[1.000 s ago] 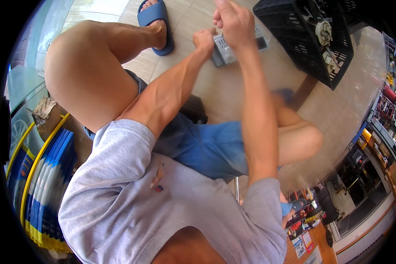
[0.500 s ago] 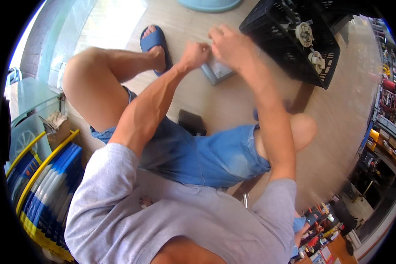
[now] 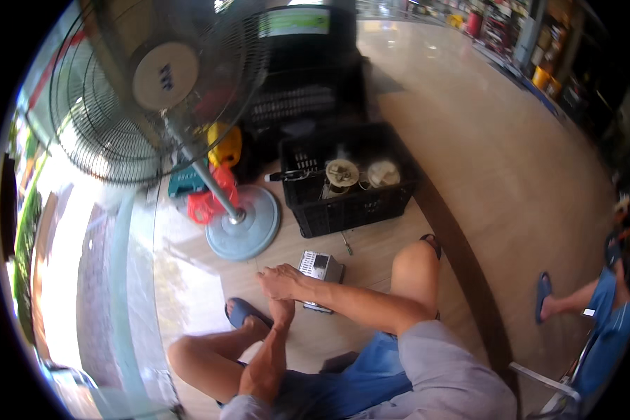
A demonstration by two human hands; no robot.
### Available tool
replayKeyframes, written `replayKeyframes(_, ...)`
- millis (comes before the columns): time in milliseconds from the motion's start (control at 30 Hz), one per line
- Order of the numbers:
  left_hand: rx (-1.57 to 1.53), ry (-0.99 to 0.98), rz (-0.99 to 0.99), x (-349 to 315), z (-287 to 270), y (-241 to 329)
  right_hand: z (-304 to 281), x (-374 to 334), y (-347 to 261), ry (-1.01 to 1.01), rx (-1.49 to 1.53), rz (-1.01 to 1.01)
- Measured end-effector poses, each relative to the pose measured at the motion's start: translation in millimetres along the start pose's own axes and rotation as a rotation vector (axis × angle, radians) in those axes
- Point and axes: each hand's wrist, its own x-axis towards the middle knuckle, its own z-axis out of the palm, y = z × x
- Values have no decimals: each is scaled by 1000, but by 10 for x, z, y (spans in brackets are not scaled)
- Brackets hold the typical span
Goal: The person disassembles a car stereo using a screwdriver. They remove screws from the metal housing and then lift the top cover to expose the internal components.
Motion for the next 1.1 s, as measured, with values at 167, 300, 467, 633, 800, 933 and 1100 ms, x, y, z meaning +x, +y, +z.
replayKeyframes(167, 191, -36, -115, -38, 130, -40, -6, -31, 39, -20, 77, 43)
replayKeyframes(300, 204, -174, -219, 34, 60, 212, -51, -149, 80, 129, 88, -115)
replayKeyframes(467, 346, -180, -87, 42, 180, -127, -30, -5, -24, -68, 116, 96)
replayKeyframes(633, 14, 16, -227, -26, 285, -219, -119, -167, -131, 74, 113, -62)
replayKeyframes(800, -55, -31, -190, -75, 208, 140, 6, -178, -65, -35, 99, 99)
replayKeyframes(933, -421, 134, -78, -75, 312, -286, -62, -183, -160, 79, 149, -4)
replayKeyframes(1100, -276, -24, -212, -66, 195, 92, -26, -199, -66, -6, 120, 83)
